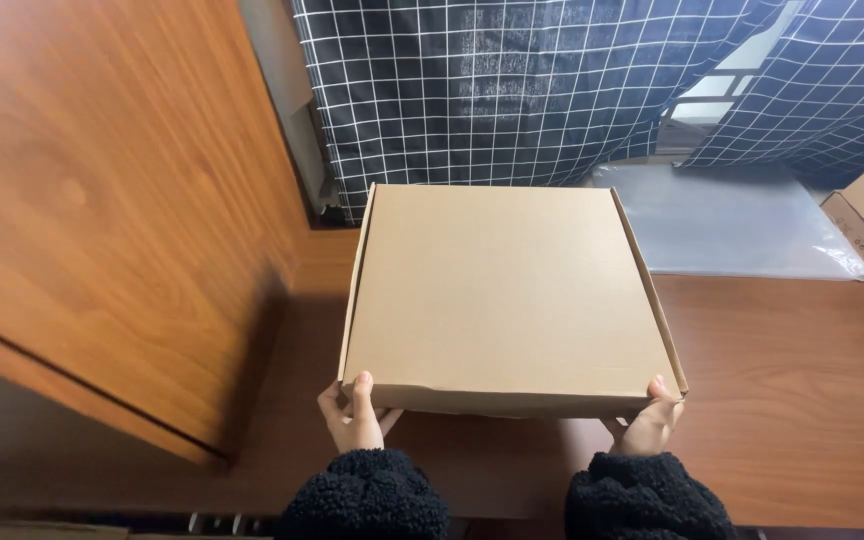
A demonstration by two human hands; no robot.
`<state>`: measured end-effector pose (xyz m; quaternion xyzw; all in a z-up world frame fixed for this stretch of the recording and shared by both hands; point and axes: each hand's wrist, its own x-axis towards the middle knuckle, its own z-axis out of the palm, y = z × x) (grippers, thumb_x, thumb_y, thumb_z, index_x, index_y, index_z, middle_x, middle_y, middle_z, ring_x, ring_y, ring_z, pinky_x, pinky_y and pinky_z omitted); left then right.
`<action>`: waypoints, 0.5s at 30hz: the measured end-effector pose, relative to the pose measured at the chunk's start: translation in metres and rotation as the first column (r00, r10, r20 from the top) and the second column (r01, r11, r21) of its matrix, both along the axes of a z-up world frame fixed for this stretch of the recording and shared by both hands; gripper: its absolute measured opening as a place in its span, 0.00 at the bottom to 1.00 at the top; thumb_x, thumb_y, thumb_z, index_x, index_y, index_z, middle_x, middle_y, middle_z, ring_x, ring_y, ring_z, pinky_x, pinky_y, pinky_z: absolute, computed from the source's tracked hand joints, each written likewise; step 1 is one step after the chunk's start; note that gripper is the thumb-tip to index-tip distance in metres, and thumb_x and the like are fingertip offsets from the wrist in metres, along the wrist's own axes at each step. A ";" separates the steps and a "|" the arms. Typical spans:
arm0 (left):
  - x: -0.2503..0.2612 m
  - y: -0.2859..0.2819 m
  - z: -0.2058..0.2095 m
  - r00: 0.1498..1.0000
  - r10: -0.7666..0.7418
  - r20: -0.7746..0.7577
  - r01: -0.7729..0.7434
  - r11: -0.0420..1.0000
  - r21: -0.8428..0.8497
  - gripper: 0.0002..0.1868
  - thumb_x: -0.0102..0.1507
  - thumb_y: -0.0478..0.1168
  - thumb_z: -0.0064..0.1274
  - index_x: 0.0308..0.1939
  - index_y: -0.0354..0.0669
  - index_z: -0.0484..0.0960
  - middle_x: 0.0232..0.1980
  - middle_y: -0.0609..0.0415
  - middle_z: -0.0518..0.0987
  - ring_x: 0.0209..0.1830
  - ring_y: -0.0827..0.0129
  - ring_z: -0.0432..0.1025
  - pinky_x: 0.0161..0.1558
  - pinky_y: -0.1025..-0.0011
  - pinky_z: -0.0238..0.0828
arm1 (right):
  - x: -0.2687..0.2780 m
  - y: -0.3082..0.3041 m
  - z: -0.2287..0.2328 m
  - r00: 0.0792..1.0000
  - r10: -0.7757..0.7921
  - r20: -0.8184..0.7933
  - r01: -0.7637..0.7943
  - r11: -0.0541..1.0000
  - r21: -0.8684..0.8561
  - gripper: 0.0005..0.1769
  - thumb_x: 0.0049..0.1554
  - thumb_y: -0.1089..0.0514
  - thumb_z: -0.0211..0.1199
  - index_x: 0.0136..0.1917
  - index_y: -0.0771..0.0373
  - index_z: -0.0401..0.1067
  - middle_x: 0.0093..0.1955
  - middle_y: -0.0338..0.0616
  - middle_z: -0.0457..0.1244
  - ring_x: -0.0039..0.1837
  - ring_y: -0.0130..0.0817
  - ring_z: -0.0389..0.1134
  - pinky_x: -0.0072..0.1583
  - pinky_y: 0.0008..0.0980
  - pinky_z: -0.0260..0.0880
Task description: Folding a black t-shirt and preparing it for shipment by placing it into a plastic sleeve and a cardboard box.
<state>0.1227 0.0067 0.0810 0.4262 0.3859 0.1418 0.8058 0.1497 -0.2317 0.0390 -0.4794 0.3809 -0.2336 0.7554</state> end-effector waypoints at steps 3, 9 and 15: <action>0.031 0.009 -0.010 1.000 -0.002 -0.019 0.002 1.000 -0.010 0.24 0.53 0.43 0.46 0.51 0.46 0.58 0.46 0.44 0.65 0.39 0.53 0.69 0.44 0.60 0.71 | 0.016 0.010 0.004 1.000 -0.016 -0.018 0.016 1.000 -0.019 0.28 0.46 0.47 0.42 0.60 0.55 0.53 0.62 0.39 0.50 0.57 0.41 0.55 0.48 0.43 0.66; 0.066 0.017 -0.013 0.993 -0.065 -0.101 0.063 0.998 -0.025 0.26 0.53 0.45 0.46 0.53 0.46 0.58 0.50 0.44 0.62 0.46 0.53 0.66 0.46 0.59 0.70 | 0.041 0.019 -0.007 0.996 -0.062 -0.060 0.057 0.996 -0.074 0.26 0.49 0.48 0.43 0.60 0.58 0.53 0.65 0.38 0.50 0.60 0.41 0.55 0.46 0.40 0.67; 0.085 0.017 -0.033 0.991 -0.052 -0.121 0.047 0.998 -0.040 0.25 0.53 0.43 0.47 0.52 0.47 0.59 0.50 0.44 0.63 0.47 0.57 0.65 0.44 0.58 0.70 | 0.058 0.017 -0.013 0.990 -0.044 -0.137 0.044 0.999 -0.004 0.24 0.48 0.45 0.44 0.58 0.50 0.56 0.62 0.40 0.51 0.60 0.44 0.55 0.48 0.42 0.66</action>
